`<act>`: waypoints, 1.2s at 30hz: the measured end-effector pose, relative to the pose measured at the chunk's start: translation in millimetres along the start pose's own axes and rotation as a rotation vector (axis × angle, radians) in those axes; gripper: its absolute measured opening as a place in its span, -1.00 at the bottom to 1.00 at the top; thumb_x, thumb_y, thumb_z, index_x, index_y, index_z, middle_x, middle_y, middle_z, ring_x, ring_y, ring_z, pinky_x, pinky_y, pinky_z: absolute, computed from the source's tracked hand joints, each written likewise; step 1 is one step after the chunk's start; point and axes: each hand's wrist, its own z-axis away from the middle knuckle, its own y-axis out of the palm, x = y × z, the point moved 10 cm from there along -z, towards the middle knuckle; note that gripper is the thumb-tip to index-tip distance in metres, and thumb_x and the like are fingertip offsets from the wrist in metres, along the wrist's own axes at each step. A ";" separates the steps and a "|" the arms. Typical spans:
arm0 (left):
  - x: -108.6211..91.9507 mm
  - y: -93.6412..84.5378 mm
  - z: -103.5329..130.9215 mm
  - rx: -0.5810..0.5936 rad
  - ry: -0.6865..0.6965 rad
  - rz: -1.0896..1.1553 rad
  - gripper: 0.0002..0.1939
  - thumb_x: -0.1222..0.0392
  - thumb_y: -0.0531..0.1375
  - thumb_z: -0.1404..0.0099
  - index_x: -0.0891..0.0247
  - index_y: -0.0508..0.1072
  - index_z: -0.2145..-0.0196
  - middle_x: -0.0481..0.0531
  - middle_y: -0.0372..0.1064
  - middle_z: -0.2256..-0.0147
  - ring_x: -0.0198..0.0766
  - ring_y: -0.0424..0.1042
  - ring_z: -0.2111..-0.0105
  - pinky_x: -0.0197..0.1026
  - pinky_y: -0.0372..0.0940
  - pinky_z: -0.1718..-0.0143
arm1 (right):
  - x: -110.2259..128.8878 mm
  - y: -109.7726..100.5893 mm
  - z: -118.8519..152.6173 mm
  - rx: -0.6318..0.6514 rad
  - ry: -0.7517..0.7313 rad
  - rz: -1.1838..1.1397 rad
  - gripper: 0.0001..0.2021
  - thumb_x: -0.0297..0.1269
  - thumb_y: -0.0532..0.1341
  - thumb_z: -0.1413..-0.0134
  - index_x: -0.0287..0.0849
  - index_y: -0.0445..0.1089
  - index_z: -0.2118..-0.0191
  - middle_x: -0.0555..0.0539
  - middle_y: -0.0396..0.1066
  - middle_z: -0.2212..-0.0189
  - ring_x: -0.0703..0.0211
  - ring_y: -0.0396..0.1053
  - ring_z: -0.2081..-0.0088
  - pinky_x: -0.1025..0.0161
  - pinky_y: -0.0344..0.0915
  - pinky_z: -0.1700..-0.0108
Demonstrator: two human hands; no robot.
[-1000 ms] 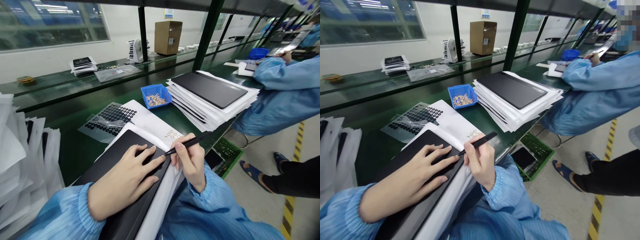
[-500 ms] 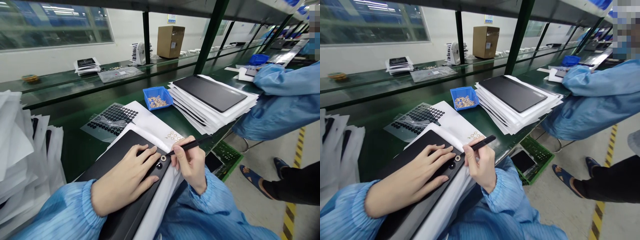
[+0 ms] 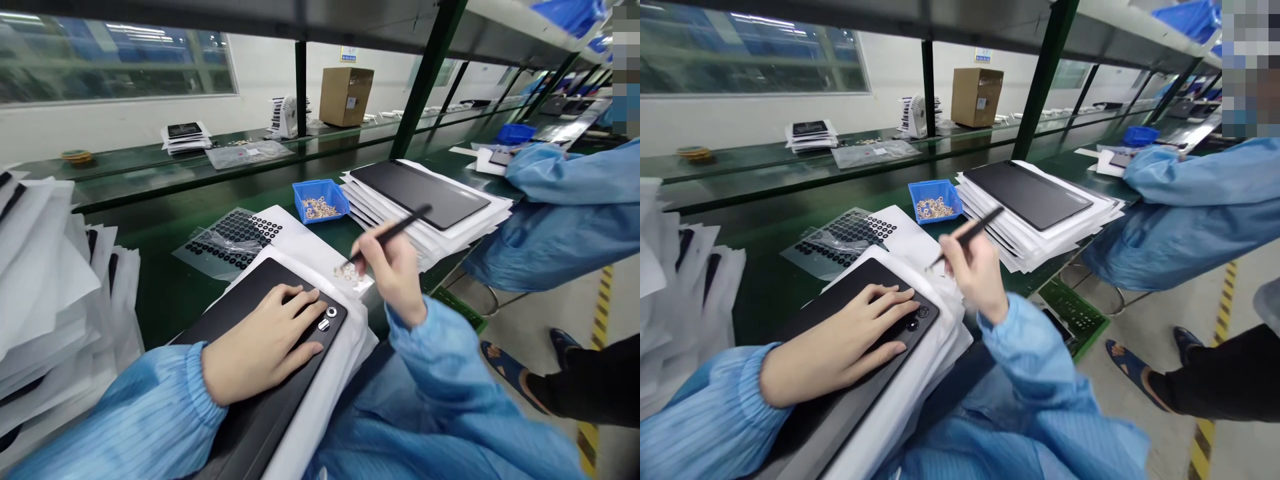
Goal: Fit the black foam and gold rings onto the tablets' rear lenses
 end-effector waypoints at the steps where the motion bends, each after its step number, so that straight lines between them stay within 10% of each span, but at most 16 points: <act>1: 1.3 -0.1 0.1 -0.004 -0.006 0.011 -0.60 0.09 0.01 -0.39 0.35 0.27 -0.10 0.21 0.28 -0.09 0.03 0.25 0.01 0.02 0.25 0.05 | -5.5 3.4 -24.2 0.017 -0.008 0.080 -0.73 -0.08 0.13 -0.17 -0.17 0.21 0.41 0.08 0.22 0.65 0.35 0.22 0.66 0.37 0.21 0.56; 7: 4.7 1.0 0.7 0.011 -0.027 0.062 -0.58 0.08 0.06 -0.36 0.34 0.28 -0.10 0.21 0.28 -0.09 0.02 0.26 0.04 0.00 0.23 0.03 | -81.2 46.4 -150.0 0.137 0.118 0.480 -0.96 -0.37 0.08 -0.16 -0.18 0.15 0.30 -0.08 0.37 0.43 0.11 0.40 0.32 0.14 0.30 0.08; 14: 17.3 -9.9 -1.6 -0.018 0.019 0.266 -0.63 0.12 0.19 -0.26 0.32 0.40 0.01 0.19 0.35 -0.05 -0.05 0.32 0.05 -0.06 0.20 -0.04 | -133.4 63.7 -164.9 0.237 0.238 0.539 -0.93 -0.47 -0.04 -0.16 -0.21 0.12 0.25 -0.09 0.38 0.49 0.13 0.39 0.41 0.15 0.34 0.20; 18: 106.0 -34.6 12.1 -0.287 -0.333 0.495 -0.95 0.22 0.26 -0.13 0.20 0.52 0.40 -0.05 0.51 0.32 -0.23 0.44 0.23 -0.25 0.26 0.06 | -129.6 64.9 -164.8 0.282 0.248 0.588 -0.95 -0.43 -0.04 -0.20 -0.21 0.13 0.26 -0.11 0.40 0.46 0.12 0.39 0.33 0.19 0.30 0.12; 23: 223.3 -31.0 88.1 -0.717 -0.915 0.380 -0.82 0.16 0.12 -0.33 0.30 0.45 0.33 0.03 0.43 0.30 -0.20 0.42 0.25 -0.09 0.32 0.14 | -104.7 87.4 -166.8 0.384 0.177 0.667 -0.86 -0.45 -0.08 -0.20 -0.26 0.20 0.21 -0.18 0.43 0.41 0.11 0.38 0.36 0.20 0.30 0.22; 28: 267.8 -0.8 151.2 -1.039 -1.297 0.323 -0.72 0.12 0.15 -0.34 0.30 0.37 0.05 0.11 0.35 0.06 -0.16 0.40 0.14 0.00 0.35 0.12 | -59.6 181.7 -143.6 0.669 -0.039 0.725 -0.91 -0.40 0.12 -0.11 -0.28 0.35 0.32 -0.15 0.44 0.37 0.12 0.39 0.26 0.27 0.26 0.15; 32: 276.4 8.3 170.9 -1.219 -1.398 0.322 -0.70 0.12 0.15 -0.34 0.29 0.36 0.02 0.12 0.33 0.04 -0.15 0.39 0.11 0.01 0.35 0.11 | -34.4 277.5 -97.3 0.922 -0.155 0.739 -0.92 -0.38 0.24 -0.04 -0.29 0.41 0.32 -0.12 0.45 0.30 0.15 0.40 0.20 0.26 0.27 0.10; 36: 278.9 12.7 179.9 -1.338 -1.415 0.349 -0.69 0.12 0.16 -0.34 0.29 0.35 0.01 0.12 0.33 0.04 -0.15 0.40 0.12 0.00 0.36 0.13 | -36.5 323.0 -63.0 1.000 -0.146 0.787 -0.76 -0.24 0.23 -0.12 -0.29 0.38 0.15 -0.11 0.41 0.16 0.17 0.39 0.15 0.12 0.34 0.09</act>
